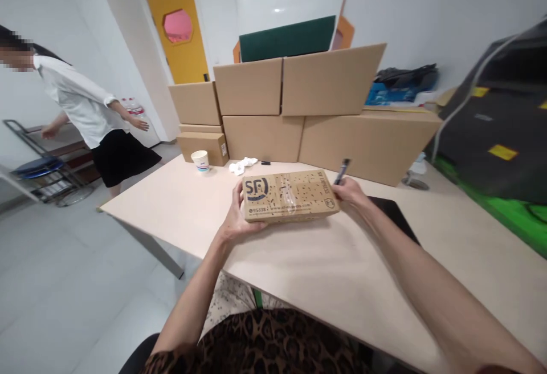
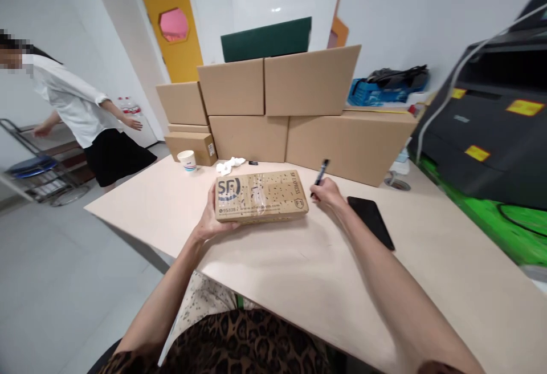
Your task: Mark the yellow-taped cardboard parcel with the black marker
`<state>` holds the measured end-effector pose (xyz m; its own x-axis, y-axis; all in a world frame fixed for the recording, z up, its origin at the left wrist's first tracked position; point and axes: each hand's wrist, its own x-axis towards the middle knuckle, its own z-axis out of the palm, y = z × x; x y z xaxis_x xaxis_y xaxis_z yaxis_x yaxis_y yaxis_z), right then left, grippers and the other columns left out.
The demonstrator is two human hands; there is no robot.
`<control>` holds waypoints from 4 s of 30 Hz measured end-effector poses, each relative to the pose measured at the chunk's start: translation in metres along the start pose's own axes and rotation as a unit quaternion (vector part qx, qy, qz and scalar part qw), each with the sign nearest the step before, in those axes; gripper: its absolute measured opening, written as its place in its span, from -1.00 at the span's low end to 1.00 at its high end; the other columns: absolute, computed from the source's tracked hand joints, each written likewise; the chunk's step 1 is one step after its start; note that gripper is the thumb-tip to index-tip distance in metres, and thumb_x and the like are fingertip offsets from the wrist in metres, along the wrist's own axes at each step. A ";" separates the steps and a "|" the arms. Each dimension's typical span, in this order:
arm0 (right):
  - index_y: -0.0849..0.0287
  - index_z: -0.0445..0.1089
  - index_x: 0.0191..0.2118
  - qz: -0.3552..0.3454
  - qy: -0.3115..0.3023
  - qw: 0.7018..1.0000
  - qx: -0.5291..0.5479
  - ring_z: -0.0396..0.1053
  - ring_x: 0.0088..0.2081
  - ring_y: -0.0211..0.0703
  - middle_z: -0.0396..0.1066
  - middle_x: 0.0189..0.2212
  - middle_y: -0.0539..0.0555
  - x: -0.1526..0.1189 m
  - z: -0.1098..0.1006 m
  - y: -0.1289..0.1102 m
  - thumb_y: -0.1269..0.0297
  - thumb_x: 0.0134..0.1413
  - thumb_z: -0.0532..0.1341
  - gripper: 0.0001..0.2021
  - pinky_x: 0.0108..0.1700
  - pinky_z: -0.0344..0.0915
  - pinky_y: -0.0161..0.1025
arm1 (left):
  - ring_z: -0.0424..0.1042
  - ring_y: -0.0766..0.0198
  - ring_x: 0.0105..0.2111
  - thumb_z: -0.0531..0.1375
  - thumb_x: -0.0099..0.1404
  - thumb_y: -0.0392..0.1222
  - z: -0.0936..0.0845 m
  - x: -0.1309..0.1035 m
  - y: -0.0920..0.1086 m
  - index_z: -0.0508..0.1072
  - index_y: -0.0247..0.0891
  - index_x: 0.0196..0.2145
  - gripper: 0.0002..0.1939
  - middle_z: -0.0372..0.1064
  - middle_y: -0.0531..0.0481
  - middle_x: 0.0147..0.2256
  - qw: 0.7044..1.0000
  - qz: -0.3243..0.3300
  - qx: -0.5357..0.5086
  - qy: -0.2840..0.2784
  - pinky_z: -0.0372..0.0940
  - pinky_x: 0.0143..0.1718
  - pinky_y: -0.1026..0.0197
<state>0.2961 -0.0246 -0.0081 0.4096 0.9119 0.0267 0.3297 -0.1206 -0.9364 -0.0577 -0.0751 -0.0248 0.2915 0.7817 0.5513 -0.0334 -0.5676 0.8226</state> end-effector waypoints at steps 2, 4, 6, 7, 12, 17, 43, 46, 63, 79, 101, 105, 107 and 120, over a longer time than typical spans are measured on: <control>0.08 0.23 -0.57 -0.010 0.008 0.996 0.087 0.28 -0.65 -0.26 0.28 -0.70 -0.08 -0.007 -0.010 0.000 0.41 -0.15 0.42 -0.68 -0.58 0.30 -0.31 | 0.16 -0.28 0.36 0.59 -0.18 0.14 0.001 0.000 0.000 -0.12 -0.07 0.44 0.41 0.09 -0.30 0.35 1.000 0.006 0.003 -0.001 0.14 0.36 -0.31; 0.10 0.27 -0.50 -0.022 0.017 0.987 0.158 0.32 -0.60 -0.31 0.34 -0.63 -0.09 -0.014 -0.019 -0.003 0.35 -0.12 0.46 -0.69 -0.52 0.38 -0.34 | 0.15 -0.28 0.36 0.58 -0.18 0.17 0.002 0.000 0.000 -0.14 -0.08 0.46 0.43 0.09 -0.31 0.36 1.000 0.005 0.008 0.001 0.13 0.36 -0.32; 0.13 0.33 -0.47 -0.028 0.022 0.971 0.237 0.32 -0.59 -0.35 0.36 -0.59 -0.09 -0.022 -0.028 -0.008 0.27 -0.16 0.52 -0.68 -0.56 0.36 -0.39 | 0.16 -0.28 0.36 0.58 -0.18 0.18 0.002 0.000 0.001 -0.15 -0.08 0.47 0.44 0.10 -0.31 0.35 1.000 0.000 0.013 0.002 0.13 0.36 -0.32; 0.15 0.36 -0.46 -0.032 0.024 0.959 0.282 0.29 -0.61 -0.37 0.35 -0.60 -0.09 -0.027 -0.031 -0.011 0.23 -0.20 0.55 -0.66 -0.62 0.28 -0.43 | 0.16 -0.28 0.36 0.58 -0.17 0.19 0.001 -0.001 0.001 -0.15 -0.07 0.47 0.44 0.11 -0.31 0.35 1.000 -0.003 0.015 0.003 0.14 0.35 -0.31; 0.15 0.37 -0.45 -0.093 0.030 0.920 0.381 0.19 -0.70 -0.44 0.32 -0.65 -0.12 -0.062 -0.037 -0.039 0.01 -0.30 0.60 -0.53 -0.74 -0.02 -0.47 | 0.21 -0.29 0.33 0.58 -0.18 0.18 0.000 0.001 0.003 -0.10 -0.06 0.45 0.41 0.12 -0.29 0.35 1.000 -0.006 0.004 0.010 0.21 0.32 -0.32; 0.08 0.33 -0.40 -0.194 0.023 0.905 0.377 0.27 -0.71 -0.34 0.42 -0.64 -0.11 -0.100 -0.034 -0.063 0.12 -0.20 0.53 -0.62 -0.71 0.03 -0.41 | 0.22 -0.30 0.33 0.58 -0.15 0.11 0.003 0.008 0.004 -0.10 -0.06 0.46 0.38 0.18 -0.27 0.30 0.999 -0.010 -0.010 -0.030 0.17 0.34 -0.38; 0.06 0.30 -0.50 -0.377 0.055 0.922 0.072 0.15 -0.59 -0.29 0.24 -0.61 -0.10 -0.142 -0.028 -0.068 0.22 0.09 0.25 -0.81 -0.52 0.12 -0.31 | 0.26 -0.27 0.29 0.59 -0.13 0.06 0.010 0.010 0.007 -0.10 -0.02 0.44 0.35 0.17 -0.27 0.30 0.998 -0.005 -0.010 -0.054 0.22 0.31 -0.36; 0.06 0.30 -0.50 -0.369 0.018 0.929 0.032 0.17 -0.58 -0.28 0.26 -0.62 -0.10 -0.141 -0.029 -0.068 0.22 0.09 0.27 -0.81 -0.51 0.13 -0.31 | 0.28 -0.26 0.27 0.58 -0.13 0.07 0.010 0.010 0.005 -0.11 -0.01 0.44 0.36 0.19 -0.26 0.29 0.999 -0.007 -0.009 -0.051 0.24 0.29 -0.34; 0.06 0.31 -0.48 -0.365 0.052 0.927 0.073 0.17 -0.55 -0.27 0.23 -0.60 -0.10 -0.131 -0.024 -0.074 0.15 0.17 0.25 -0.76 -0.47 0.15 -0.30 | 0.31 -0.27 0.25 0.59 -0.14 0.02 0.010 0.010 0.006 -0.06 -0.01 0.44 0.33 0.19 -0.27 0.29 0.999 0.004 -0.005 -0.051 0.28 0.26 -0.36; 0.07 0.27 -0.49 -0.356 0.041 0.932 0.056 0.17 -0.54 -0.27 0.24 -0.60 -0.10 -0.121 -0.026 -0.076 0.12 0.15 0.27 -0.73 -0.45 0.14 -0.29 | 0.25 -0.27 0.30 0.59 -0.14 0.06 0.011 0.010 0.004 -0.07 -0.01 0.43 0.34 0.18 -0.27 0.29 0.999 0.000 -0.012 -0.046 0.20 0.32 -0.36; 0.08 0.28 -0.45 -0.376 -0.051 0.925 0.030 0.16 -0.53 -0.28 0.23 -0.58 -0.10 -0.122 -0.017 -0.092 0.12 0.18 0.25 -0.75 -0.44 0.12 -0.28 | 0.17 -0.31 0.33 0.58 -0.12 0.07 0.009 0.008 -0.006 -0.15 0.03 0.45 0.37 -0.03 -0.28 0.41 0.999 0.001 0.003 -0.050 0.17 0.33 -0.38; 0.08 0.29 -0.43 -0.377 -0.065 0.923 0.034 0.14 -0.53 -0.28 0.20 -0.58 -0.11 -0.121 -0.015 -0.095 0.12 0.19 0.22 -0.77 -0.43 0.11 -0.26 | 0.17 -0.30 0.34 0.58 -0.11 0.04 0.010 0.008 -0.005 -0.14 0.01 0.45 0.36 -0.03 -0.29 0.41 0.999 -0.002 0.000 -0.050 0.18 0.33 -0.37; 0.08 0.28 -0.43 -0.379 -0.064 0.922 0.035 0.14 -0.52 -0.27 0.21 -0.57 -0.11 -0.121 -0.014 -0.096 0.13 0.18 0.22 -0.78 -0.42 0.11 -0.26 | 0.18 -0.30 0.33 0.58 -0.11 0.04 0.010 0.008 -0.003 -0.14 -0.01 0.45 0.37 0.02 -0.29 0.39 0.999 0.001 0.002 -0.050 0.19 0.33 -0.36; 0.10 0.30 -0.47 -0.358 -0.095 0.928 0.045 0.13 -0.55 -0.30 0.21 -0.59 -0.10 -0.131 -0.019 -0.095 0.14 0.15 0.24 -0.77 -0.48 0.08 -0.29 | 0.14 -0.29 0.35 0.58 -0.12 0.03 0.011 0.008 -0.003 -0.12 -0.03 0.45 0.36 0.06 -0.27 0.37 0.999 -0.002 0.000 -0.045 0.11 0.36 -0.35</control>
<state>0.2277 -0.1398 0.0842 -0.0471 0.7994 0.5989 0.3832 0.5682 -0.7283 -0.0444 -0.0699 -0.0240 0.3767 0.7580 0.5325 -0.0325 -0.5637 0.8254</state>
